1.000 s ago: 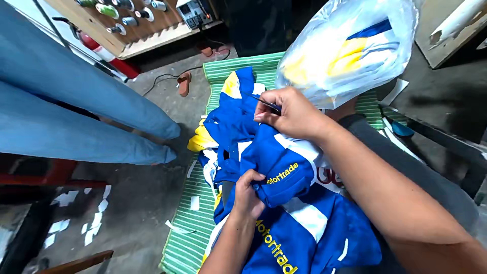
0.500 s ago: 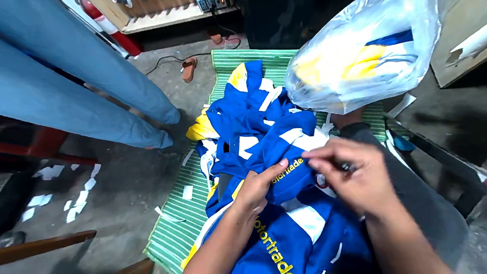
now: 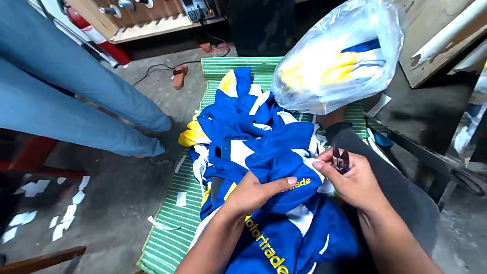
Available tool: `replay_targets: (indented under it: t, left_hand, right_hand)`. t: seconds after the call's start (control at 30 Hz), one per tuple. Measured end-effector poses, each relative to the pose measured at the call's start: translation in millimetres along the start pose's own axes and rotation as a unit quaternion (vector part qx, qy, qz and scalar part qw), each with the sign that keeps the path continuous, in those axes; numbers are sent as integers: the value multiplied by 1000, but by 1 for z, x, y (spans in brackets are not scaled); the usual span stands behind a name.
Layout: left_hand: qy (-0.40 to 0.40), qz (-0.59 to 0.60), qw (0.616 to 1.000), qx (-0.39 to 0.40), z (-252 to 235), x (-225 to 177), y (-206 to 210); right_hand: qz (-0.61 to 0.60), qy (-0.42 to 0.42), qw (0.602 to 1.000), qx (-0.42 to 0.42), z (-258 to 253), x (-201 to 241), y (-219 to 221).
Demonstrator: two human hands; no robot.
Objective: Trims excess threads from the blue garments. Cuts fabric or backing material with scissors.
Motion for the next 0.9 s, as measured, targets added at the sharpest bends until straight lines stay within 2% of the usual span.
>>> replay_targets:
  t: [0.13, 0.2, 0.3, 0.37, 0.47, 0.53, 0.6, 0.67, 0.73, 0.8, 0.83, 0.9]
  left_hand:
    - [-14, -150, 988, 35, 12, -10, -18]
    - [-21, -180, 982, 50, 15, -14, -24]
    - [2, -113, 991, 76, 20, -21, -25]
    - [11, -43, 997, 63, 16, -21, -24]
    - [-5, 40, 999, -14, 11, -13, -23]
    - [-7, 91, 995, -49, 8, -5, -18]
    - [-2, 106, 992, -67, 4, 2, -11]
    - [2, 108, 991, -78, -2, 5, -2]
    - [2, 115, 990, -83, -5, 8, 6]
    - [-3, 125, 988, -87, -8, 14, 11]
    - [-3, 131, 987, -92, -10, 18, 13]
    - [-2, 133, 986, -96, -9, 25, 17]
  right_hand:
    - [31, -27, 999, 6, -11, 9, 2]
    - [35, -68, 997, 14, -16, 20, 2]
    - [-38, -115, 992, 44, -26, 28, 4]
    - [-40, -104, 993, 45, -33, 23, 9]
    - [98, -33, 995, 4, -35, 10, 10]
    - [156, -34, 987, -34, -24, 13, 6]
    - [103, -88, 990, -35, -6, 24, 6]
    - [10, -126, 992, 22, 11, 27, 14]
    - [-29, -116, 990, 72, 23, 15, 24]
    - [-36, -92, 993, 57, 33, 9, 17]
    - [-9, -74, 997, 28, 39, 11, 8]
    - [125, -18, 992, -9, 53, 18, -10]
Point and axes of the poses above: each hand's wrist, its own z-axis away from the middle knuckle, its own y-axis out of the palm, x = y × z, the point moved 4 cm from there along -z, towards the middle knuckle, and after that the axes turned 10 degrees about x, right-handed, at the moved point
